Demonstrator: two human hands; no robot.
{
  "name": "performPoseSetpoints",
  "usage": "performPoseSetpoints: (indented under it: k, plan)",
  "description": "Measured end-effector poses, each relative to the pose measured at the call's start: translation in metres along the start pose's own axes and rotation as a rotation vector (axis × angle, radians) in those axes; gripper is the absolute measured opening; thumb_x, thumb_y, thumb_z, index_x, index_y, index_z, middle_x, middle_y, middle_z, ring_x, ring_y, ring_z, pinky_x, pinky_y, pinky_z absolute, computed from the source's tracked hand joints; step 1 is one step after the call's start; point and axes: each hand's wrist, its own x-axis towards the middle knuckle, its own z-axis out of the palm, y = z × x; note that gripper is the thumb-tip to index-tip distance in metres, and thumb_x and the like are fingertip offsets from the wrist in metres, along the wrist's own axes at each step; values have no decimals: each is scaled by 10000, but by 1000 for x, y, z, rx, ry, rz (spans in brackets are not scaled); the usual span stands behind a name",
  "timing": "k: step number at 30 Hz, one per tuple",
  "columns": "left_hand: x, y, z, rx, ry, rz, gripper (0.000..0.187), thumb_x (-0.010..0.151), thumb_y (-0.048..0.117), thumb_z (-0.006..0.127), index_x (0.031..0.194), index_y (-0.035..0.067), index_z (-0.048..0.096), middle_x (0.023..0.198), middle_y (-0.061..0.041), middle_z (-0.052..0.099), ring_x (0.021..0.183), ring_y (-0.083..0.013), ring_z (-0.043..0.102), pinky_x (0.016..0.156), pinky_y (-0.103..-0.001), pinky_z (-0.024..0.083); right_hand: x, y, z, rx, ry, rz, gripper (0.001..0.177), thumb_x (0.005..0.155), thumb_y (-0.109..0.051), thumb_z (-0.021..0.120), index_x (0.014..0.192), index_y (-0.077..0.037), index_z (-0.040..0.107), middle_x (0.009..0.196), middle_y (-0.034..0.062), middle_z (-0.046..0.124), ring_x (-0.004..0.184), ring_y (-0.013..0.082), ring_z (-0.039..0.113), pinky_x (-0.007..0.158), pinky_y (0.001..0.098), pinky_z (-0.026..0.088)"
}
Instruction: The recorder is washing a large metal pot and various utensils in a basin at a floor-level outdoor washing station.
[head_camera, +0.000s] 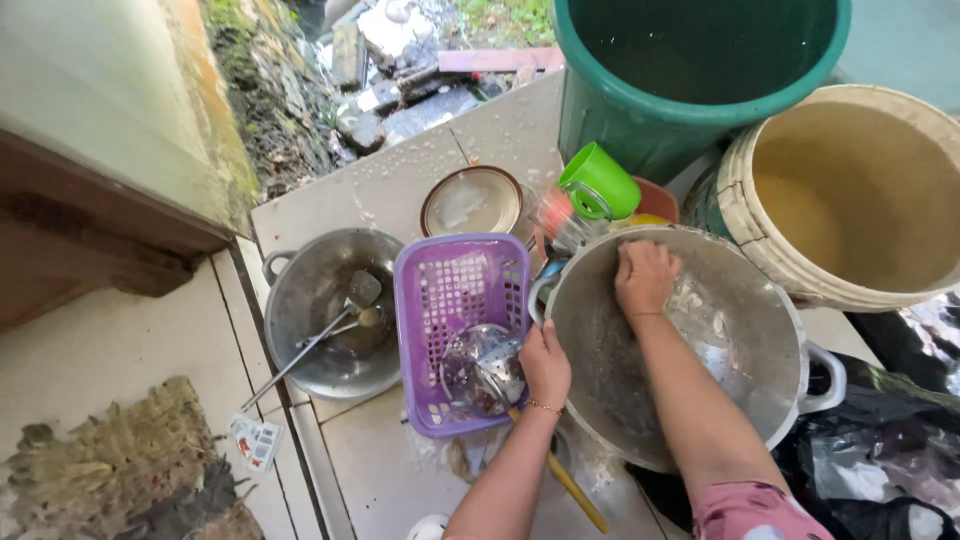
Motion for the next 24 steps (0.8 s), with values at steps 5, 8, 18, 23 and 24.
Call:
performPoseSetpoints:
  k: [5,8,18,23,24]
  plan:
    - [-7,-6,-2,25,-23,-12,353,1046,249,519,862,-38,612,789,-298,640,776,-513,610,658,-533,458,-53,-36,6,213,-156,-51,46,879,-119,607,877,-95,646,904,142,631,907,373,581,808,506,425]
    - [-9,-1,1,40,-5,-11,360,1047,247,524,849,-42,605,790,-300,638,780,-517,606,659,-540,457,-38,-18,-1,50,-388,-153,54,837,-149,622,806,-105,624,848,144,612,864,364,589,773,502,434]
    - [-3,-7,1,85,-20,-14,370,1039,239,529,809,-45,593,765,-300,629,767,-516,606,655,-544,452,-47,-31,19,223,-226,-215,71,831,-134,557,817,-93,613,787,167,579,809,398,587,704,518,445]
    - [-3,-4,-1,94,-19,10,379,1050,239,523,811,-46,596,777,-299,630,773,-518,600,661,-537,457,-19,7,23,-133,-226,113,159,923,-194,576,809,-100,633,819,171,610,825,397,593,707,534,425]
    - [-3,1,-2,78,-15,14,377,1050,240,522,817,-46,600,781,-300,631,777,-520,598,663,-536,460,-28,4,29,3,-24,138,144,948,-165,568,846,-85,632,839,178,606,826,406,583,724,535,424]
